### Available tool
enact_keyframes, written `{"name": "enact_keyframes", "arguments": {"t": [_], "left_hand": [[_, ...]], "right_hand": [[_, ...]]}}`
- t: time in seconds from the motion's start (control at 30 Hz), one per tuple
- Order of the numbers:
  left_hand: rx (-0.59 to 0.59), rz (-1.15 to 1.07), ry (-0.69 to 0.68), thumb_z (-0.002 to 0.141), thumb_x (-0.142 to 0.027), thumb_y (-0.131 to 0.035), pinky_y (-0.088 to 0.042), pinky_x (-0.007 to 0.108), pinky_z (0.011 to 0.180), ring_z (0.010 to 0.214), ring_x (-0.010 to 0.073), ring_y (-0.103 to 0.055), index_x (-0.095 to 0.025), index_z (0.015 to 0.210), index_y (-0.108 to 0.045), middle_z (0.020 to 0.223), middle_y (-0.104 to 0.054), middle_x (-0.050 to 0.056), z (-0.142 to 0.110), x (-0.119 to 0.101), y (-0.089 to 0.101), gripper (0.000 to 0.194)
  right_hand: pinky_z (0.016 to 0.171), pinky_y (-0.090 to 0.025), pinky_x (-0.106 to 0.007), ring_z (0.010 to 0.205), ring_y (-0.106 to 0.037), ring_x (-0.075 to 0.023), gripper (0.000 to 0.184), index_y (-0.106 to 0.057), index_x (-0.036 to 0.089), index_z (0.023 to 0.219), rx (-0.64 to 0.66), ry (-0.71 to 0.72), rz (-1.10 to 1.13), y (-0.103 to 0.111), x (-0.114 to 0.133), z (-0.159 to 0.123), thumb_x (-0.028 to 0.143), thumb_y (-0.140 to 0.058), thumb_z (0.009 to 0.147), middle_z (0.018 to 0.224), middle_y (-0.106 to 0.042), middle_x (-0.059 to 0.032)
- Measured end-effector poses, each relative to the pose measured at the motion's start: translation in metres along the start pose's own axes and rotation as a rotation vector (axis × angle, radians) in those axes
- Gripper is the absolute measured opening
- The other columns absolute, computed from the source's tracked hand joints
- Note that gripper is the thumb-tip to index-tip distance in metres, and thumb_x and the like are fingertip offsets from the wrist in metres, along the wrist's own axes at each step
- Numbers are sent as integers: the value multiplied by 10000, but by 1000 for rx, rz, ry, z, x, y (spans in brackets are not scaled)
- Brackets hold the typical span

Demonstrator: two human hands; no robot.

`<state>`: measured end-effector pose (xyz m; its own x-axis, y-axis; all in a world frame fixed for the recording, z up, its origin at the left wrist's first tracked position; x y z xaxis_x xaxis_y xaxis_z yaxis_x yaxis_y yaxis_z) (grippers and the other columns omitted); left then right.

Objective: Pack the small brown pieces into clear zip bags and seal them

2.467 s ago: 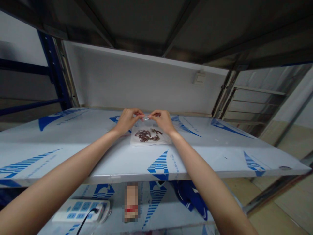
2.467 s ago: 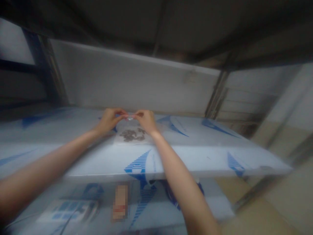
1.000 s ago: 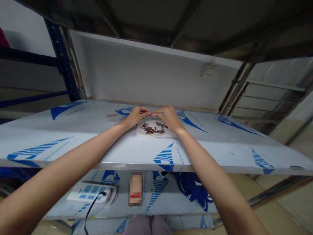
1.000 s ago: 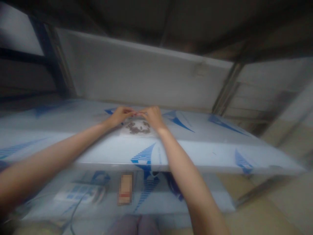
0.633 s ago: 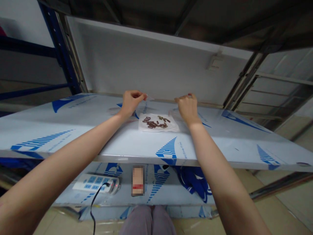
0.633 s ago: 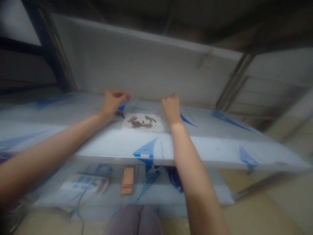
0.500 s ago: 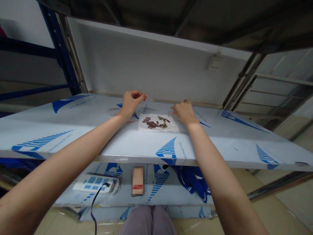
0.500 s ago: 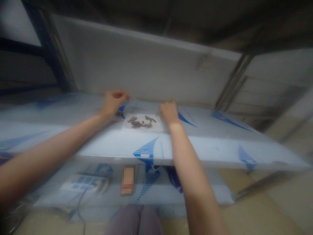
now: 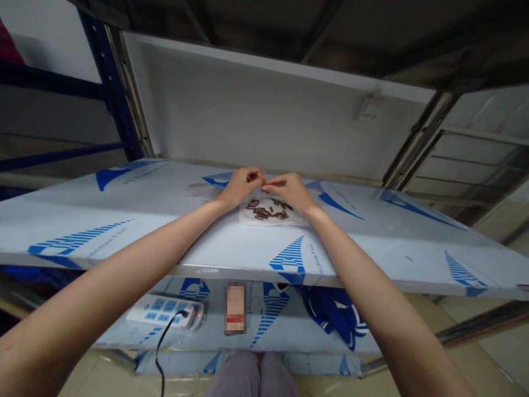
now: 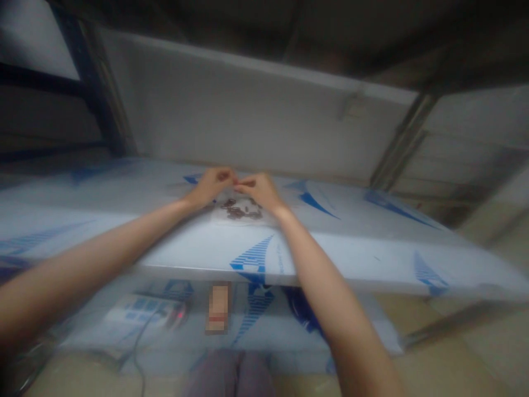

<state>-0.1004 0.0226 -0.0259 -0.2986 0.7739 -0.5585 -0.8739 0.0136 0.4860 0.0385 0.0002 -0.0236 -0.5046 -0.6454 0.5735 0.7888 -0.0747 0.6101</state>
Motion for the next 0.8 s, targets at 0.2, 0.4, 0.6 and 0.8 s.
{"name": "enact_keyframes", "arguments": {"t": [0.2, 0.4, 0.6, 0.8], "left_hand": [[63, -44, -43, 783, -427, -484, -307, 236, 577, 587, 110, -418, -140, 622, -532, 581, -474, -21, 1, 0, -2, 332], [55, -97, -60, 791, -411, -480, -320, 234, 592, 594, 112, -429, -149, 612, -514, 583, -468, -26, 4, 2, 0, 320], [81, 109, -59, 836, -388, -426, -311, 239, 595, 601, 121, -438, -147, 659, -551, 609, -511, -15, 2, -5, 1, 325], [89, 333, -132, 871, -357, -404, -293, 252, 611, 671, 157, -454, -161, 692, -546, 653, -521, 11, -1, -5, 0, 301]], "right_hand": [[654, -466, -269, 684, -618, -171, 221, -709, 122, 752, -42, -52, 73, 0, -10, 1, 332, -650, 715, 699, -687, -66], [679, -487, -271, 667, -622, -151, 214, -691, 137, 761, -8, -44, 202, -2, -11, 4, 336, -617, 740, 727, -690, -57], [671, -479, -260, 667, -635, -151, 187, -700, 152, 790, -61, -8, 72, 2, -8, 3, 287, -569, 786, 758, -697, -52], [748, -419, -280, 789, -635, -186, 203, -719, 197, 819, -92, 61, -370, 10, 9, -2, 329, -566, 805, 805, -706, -47]]}}
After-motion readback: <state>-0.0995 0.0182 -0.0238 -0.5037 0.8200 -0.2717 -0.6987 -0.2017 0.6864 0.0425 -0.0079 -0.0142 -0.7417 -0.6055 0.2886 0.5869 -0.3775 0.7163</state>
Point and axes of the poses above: each hand's wrist, its own z-axis towards the middle knuckle, its own y-axis out of the back of the hand, x = y × z, the point moved 3 cm from there along z, towards the middle knuckle
